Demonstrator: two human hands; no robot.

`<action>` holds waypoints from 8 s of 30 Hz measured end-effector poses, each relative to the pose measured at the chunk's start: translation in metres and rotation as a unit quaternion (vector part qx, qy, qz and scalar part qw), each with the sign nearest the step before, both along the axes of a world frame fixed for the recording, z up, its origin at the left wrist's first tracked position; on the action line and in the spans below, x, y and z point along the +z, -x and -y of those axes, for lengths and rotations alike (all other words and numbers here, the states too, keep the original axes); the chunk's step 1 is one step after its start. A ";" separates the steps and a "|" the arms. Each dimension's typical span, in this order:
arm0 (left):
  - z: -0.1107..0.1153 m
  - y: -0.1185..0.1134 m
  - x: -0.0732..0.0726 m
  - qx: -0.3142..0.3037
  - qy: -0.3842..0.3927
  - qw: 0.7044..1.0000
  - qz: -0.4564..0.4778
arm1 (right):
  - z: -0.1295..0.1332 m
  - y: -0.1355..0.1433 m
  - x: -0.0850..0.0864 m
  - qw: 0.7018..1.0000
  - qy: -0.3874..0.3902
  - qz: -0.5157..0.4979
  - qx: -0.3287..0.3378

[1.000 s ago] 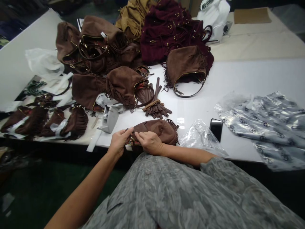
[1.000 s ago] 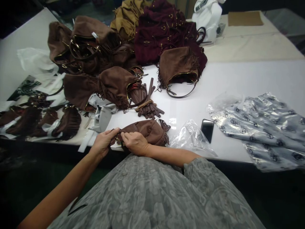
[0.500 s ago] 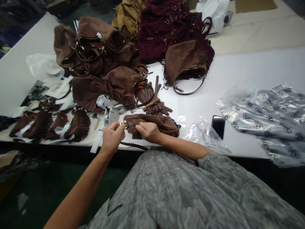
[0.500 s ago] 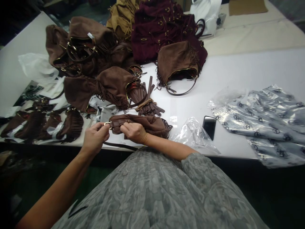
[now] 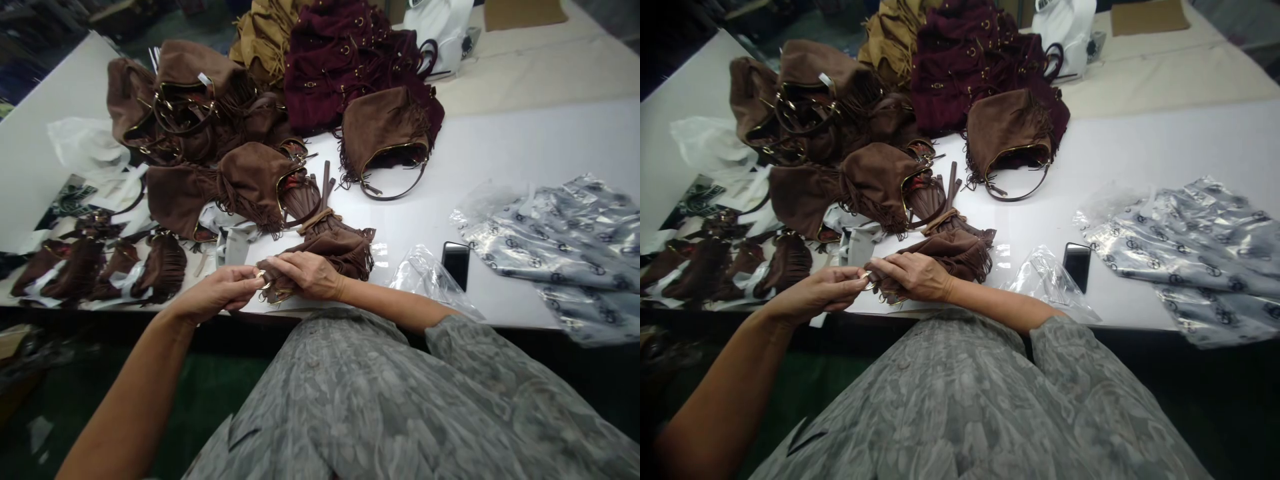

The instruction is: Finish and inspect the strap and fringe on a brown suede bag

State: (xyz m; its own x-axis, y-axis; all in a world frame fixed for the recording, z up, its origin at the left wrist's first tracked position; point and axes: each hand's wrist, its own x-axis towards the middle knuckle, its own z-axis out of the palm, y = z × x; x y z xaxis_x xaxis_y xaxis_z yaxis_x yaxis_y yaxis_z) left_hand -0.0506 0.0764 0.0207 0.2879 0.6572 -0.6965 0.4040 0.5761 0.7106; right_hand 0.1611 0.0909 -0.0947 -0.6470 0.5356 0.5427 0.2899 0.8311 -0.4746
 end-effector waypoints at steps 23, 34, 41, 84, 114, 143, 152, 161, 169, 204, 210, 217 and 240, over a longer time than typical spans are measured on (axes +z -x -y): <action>0.033 -0.020 -0.005 -0.243 -0.541 0.730 -0.340 | 0.003 -0.010 0.033 0.943 0.332 0.012 0.032; 0.063 -0.034 -0.038 -0.018 -0.487 0.828 -0.278 | 0.014 0.003 0.019 0.772 0.599 -0.201 0.069; 0.062 -0.040 -0.017 0.205 -0.207 0.955 -0.047 | 0.010 -0.005 0.032 0.795 0.539 -0.195 0.198; 0.061 -0.056 -0.011 -0.224 -0.702 0.616 -0.278 | 0.045 -0.004 0.041 0.522 0.754 -0.387 0.097; 0.073 -0.054 -0.001 -0.096 -0.357 0.925 -0.088 | 0.056 0.000 0.064 0.806 0.495 -0.326 -0.021; 0.090 -0.067 -0.024 -0.149 -0.556 0.757 -0.308 | 0.051 -0.004 0.053 0.783 0.531 -0.322 -0.041; 0.073 -0.036 0.011 -0.223 -0.679 0.596 -0.366 | 0.026 -0.030 0.052 0.828 0.511 -0.180 0.142; 0.034 -0.016 0.030 -0.429 -0.544 0.636 -0.340 | 0.008 -0.025 0.069 0.876 0.432 -0.071 0.201; 0.010 -0.023 0.038 -0.416 -0.493 0.699 -0.310 | 0.031 -0.010 0.063 0.850 0.470 -0.225 0.074; 0.047 -0.110 -0.028 0.153 -0.497 0.798 -0.304 | 0.001 -0.006 0.042 0.769 0.490 -0.410 -0.041; 0.024 -0.090 -0.006 0.158 -0.507 0.804 -0.267 | -0.018 -0.022 0.037 0.821 0.461 -0.331 0.060; 0.012 -0.058 0.020 -0.071 -0.486 0.826 -0.278 | -0.041 -0.034 0.046 0.887 0.389 -0.216 0.126; 0.015 -0.053 0.031 -0.247 -0.584 0.721 -0.280 | -0.003 -0.016 0.047 0.737 0.563 -0.348 0.137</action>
